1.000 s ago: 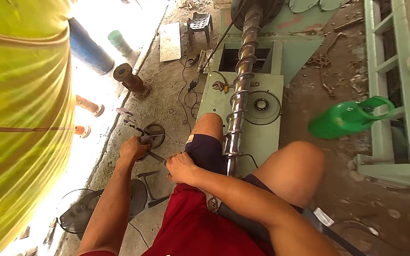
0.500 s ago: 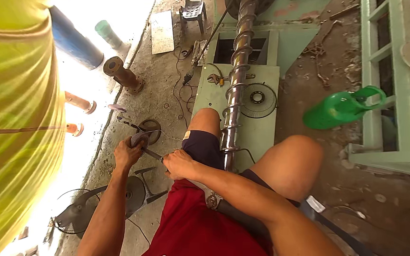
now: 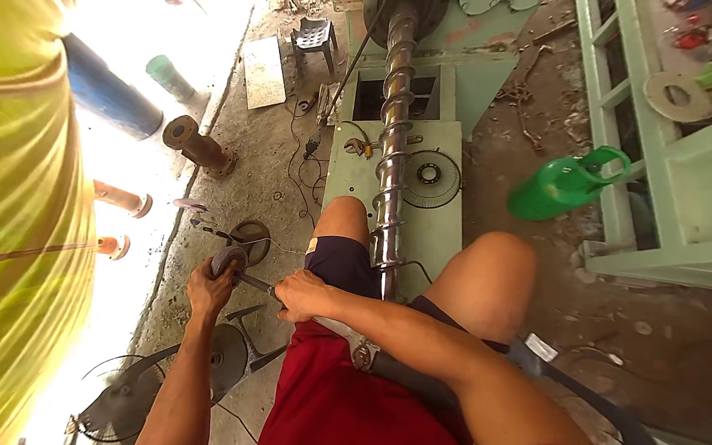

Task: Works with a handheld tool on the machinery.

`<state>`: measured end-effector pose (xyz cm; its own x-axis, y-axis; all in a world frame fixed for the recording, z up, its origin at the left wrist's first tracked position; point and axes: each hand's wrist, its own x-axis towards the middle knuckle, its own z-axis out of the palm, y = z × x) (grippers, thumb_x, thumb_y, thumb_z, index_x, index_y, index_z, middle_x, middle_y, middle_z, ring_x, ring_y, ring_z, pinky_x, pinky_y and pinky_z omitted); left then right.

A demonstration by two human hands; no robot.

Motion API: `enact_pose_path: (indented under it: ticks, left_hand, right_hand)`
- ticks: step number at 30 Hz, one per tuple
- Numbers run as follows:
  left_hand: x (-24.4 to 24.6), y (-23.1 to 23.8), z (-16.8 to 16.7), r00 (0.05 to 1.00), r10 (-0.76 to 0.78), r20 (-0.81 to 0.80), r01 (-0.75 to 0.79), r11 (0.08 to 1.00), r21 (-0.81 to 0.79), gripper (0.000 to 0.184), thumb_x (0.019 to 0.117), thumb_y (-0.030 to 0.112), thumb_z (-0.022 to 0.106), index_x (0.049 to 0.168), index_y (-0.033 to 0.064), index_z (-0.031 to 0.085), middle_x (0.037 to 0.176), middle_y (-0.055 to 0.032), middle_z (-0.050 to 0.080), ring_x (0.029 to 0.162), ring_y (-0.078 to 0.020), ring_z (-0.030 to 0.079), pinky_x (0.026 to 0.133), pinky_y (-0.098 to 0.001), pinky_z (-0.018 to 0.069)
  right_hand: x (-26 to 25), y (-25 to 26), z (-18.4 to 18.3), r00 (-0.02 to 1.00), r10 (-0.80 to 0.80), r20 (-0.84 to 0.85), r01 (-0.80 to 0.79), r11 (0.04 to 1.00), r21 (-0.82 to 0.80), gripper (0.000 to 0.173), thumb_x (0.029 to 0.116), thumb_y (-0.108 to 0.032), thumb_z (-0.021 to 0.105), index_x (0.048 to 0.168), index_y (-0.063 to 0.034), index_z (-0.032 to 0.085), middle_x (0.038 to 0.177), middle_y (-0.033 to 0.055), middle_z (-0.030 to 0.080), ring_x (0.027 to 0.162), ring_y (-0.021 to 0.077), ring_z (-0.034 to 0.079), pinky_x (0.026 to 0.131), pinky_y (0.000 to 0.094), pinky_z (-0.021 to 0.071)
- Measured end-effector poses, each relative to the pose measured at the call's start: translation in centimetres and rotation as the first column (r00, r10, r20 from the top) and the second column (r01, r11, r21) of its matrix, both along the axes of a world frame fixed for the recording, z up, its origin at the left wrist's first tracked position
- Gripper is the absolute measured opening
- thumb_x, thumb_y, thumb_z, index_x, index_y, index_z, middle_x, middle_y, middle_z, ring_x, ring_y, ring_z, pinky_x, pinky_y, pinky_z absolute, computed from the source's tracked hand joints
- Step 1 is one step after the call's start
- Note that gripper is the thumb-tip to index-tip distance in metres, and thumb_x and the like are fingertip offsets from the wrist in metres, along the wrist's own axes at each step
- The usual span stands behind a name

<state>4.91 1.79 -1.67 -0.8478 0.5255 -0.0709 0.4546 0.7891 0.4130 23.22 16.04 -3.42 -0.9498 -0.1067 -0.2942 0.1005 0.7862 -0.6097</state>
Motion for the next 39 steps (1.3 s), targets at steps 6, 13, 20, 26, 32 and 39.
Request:
enact_pose_path:
  ticks: [6,13,20,26,32,39]
  left_hand:
    - [-0.3,-1.1,-1.4,0.997,-0.052,-0.052,0.058,0.990,0.125,0.036,0.0964,0.036,0.071,0.109,0.0014,0.071,0.098,-0.0197,0.072,0.096,-0.0335,0.070,0.090,-0.0607,0.0502]
    - [-0.8,-0.8,-0.7,0.996,-0.028,0.090,0.018,0.994,0.106,0.035,0.0950,0.030,0.075,0.114,0.0020,0.070,0.103,-0.0193,0.072,0.098,-0.0308,0.070,0.092,-0.0572,0.0521]
    - [-1.7,-0.4,0.1,0.988,-0.077,0.135,0.074,0.997,0.031,0.041,0.0935,0.036,0.075,0.117,0.0027,0.069,0.104,-0.0191,0.071,0.099,-0.0309,0.069,0.092,-0.0576,0.0512]
    - [-1.0,-0.2,0.1,0.995,-0.050,0.088,0.045,0.997,0.058,0.042,0.0940,0.037,0.075,0.115,0.0011,0.069,0.104,-0.0208,0.071,0.100,-0.0334,0.068,0.092,-0.0594,0.0503]
    - [-1.2,-0.6,-0.4,0.993,-0.050,0.103,0.043,0.996,0.075,0.041,0.0938,0.036,0.075,0.115,0.0022,0.069,0.103,-0.0195,0.071,0.098,-0.0314,0.069,0.091,-0.0586,0.0517]
    - [-1.0,-0.3,-0.1,0.993,-0.051,0.104,0.045,0.998,0.052,0.039,0.0941,0.033,0.075,0.116,0.0016,0.069,0.105,-0.0218,0.070,0.101,-0.0343,0.068,0.093,-0.0600,0.0506]
  right_hand:
    - [0.1,0.2,-0.5,0.999,-0.011,-0.030,0.010,0.999,-0.031,0.043,0.0935,-0.041,0.069,0.106,-0.0001,0.065,0.101,0.0192,0.068,0.099,0.0373,0.067,0.083,0.0574,0.0511]
    - [0.2,0.1,-0.8,0.997,-0.074,0.004,0.074,0.997,-0.011,0.055,0.0933,-0.050,0.067,0.120,-0.0025,0.064,0.106,0.0184,0.069,0.103,0.0369,0.067,0.087,0.0576,0.0523]
    - [0.4,0.5,-1.0,0.996,-0.093,0.016,0.094,0.995,-0.037,0.059,0.0926,-0.056,0.066,0.118,-0.0027,0.064,0.106,0.0182,0.069,0.104,0.0366,0.067,0.087,0.0575,0.0524]
    - [0.5,0.5,-1.3,0.995,-0.101,0.007,0.101,0.994,-0.035,0.060,0.0917,-0.057,0.066,0.117,-0.0035,0.064,0.104,0.0172,0.069,0.102,0.0356,0.068,0.086,0.0572,0.0526]
    - [0.6,0.5,-1.3,0.994,-0.106,0.007,0.107,0.994,-0.034,0.061,0.0910,-0.058,0.066,0.118,-0.0042,0.065,0.105,0.0171,0.069,0.102,0.0353,0.068,0.086,0.0573,0.0527]
    - [0.6,0.6,-1.2,0.994,-0.109,0.014,0.110,0.993,-0.038,0.062,0.0908,-0.060,0.067,0.117,-0.0039,0.065,0.104,0.0175,0.070,0.103,0.0362,0.068,0.085,0.0585,0.0527]
